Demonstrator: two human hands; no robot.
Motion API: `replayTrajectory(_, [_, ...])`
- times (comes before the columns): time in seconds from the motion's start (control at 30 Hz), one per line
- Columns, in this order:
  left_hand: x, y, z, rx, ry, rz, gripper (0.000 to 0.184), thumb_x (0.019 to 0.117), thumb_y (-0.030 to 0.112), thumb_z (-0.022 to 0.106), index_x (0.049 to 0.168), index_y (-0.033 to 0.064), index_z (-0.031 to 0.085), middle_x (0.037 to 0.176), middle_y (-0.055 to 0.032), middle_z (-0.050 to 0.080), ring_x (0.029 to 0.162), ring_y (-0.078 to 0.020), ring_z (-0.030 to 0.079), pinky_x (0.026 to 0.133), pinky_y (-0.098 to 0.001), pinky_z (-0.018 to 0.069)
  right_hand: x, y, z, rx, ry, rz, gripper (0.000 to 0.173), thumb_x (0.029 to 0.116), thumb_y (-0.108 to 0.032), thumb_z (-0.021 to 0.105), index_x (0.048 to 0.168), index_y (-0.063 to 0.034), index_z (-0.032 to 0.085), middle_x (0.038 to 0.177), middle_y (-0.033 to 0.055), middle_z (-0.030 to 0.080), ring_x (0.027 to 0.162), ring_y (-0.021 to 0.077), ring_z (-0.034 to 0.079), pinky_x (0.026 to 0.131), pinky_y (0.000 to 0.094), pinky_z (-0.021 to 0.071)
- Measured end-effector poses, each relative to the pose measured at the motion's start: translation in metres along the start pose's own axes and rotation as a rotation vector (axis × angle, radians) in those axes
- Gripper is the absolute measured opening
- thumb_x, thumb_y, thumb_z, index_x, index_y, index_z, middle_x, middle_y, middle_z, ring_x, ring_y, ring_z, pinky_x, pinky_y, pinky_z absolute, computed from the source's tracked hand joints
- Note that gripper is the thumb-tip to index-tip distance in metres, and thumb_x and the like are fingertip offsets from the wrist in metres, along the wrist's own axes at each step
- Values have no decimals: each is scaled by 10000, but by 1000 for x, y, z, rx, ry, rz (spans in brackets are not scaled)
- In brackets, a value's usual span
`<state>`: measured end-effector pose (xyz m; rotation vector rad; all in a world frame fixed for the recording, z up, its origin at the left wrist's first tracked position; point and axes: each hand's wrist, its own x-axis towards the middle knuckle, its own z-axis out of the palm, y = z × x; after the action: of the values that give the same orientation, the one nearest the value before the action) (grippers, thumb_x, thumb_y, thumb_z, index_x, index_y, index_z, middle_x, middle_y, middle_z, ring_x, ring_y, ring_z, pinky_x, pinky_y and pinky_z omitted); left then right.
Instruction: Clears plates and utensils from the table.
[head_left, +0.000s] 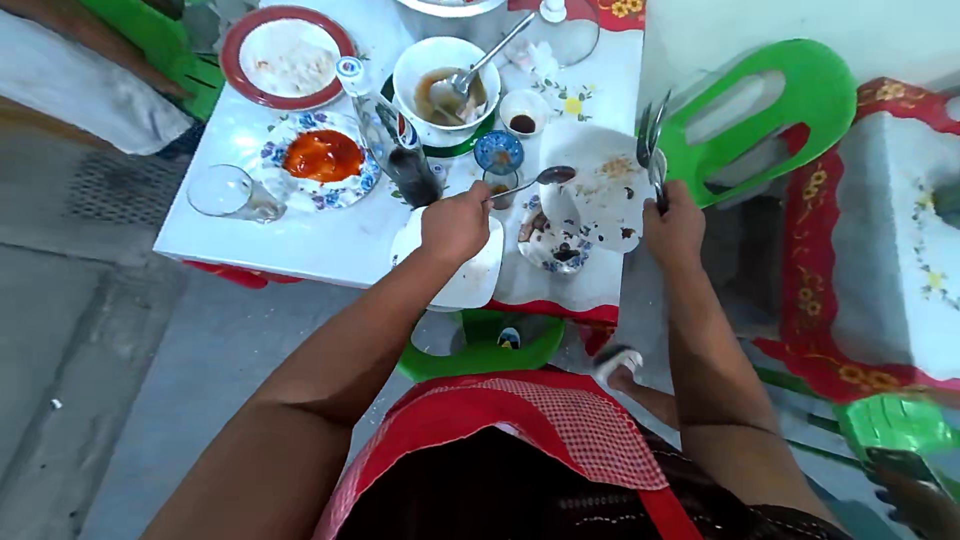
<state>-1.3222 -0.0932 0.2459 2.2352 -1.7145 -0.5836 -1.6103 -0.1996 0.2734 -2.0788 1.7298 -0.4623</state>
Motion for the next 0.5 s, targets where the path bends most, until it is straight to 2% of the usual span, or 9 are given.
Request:
replayTrajectory(0.1, [8,5,11,119,-77,3,297,1097,221,426,1254,47,608,1017,-272,700,960,-520,686,749,-704,511,9,5,-2,-28,13,-70,285,1038,-150,511,1228,49,584,997,254,675,902,418,682,801,613,529])
replayTrajectory(0.2, [7,5,21,123,-95,26,297,1098,212,420,1250,45,613,1033,-264,694,952,-510,686,741,-690,515,20,10,-3,-34,-5,-73,290,1041,-142,506,1248,47,581,1030,258,675,936,417,681,830,611,526])
replayTrajectory(0.3, [7,5,21,100,30,72,300,1094,201,429,1225,23,631,1006,-272,703,936,-513,693,728,-687,518,26,12,-6,-53,-27,-81,295,1056,-156,501,1257,43,583,1046,261,674,953,428,676,843,617,520])
replayTrajectory(0.37, [9,1,23,138,147,148,263,1076,167,453,1165,13,647,948,-263,704,878,-501,706,663,-660,527,29,13,-8,-70,-22,-113,300,1058,-161,498,1257,45,591,1053,263,675,958,435,675,839,619,518])
replayTrajectory(0.5, [10,-4,27,219,127,219,227,1065,130,463,1116,5,646,924,-255,700,855,-490,708,634,-636,530,36,14,-13,-102,-24,-134,307,1062,-168,491,1263,36,600,1069,265,679,972,445,676,842,643,508])
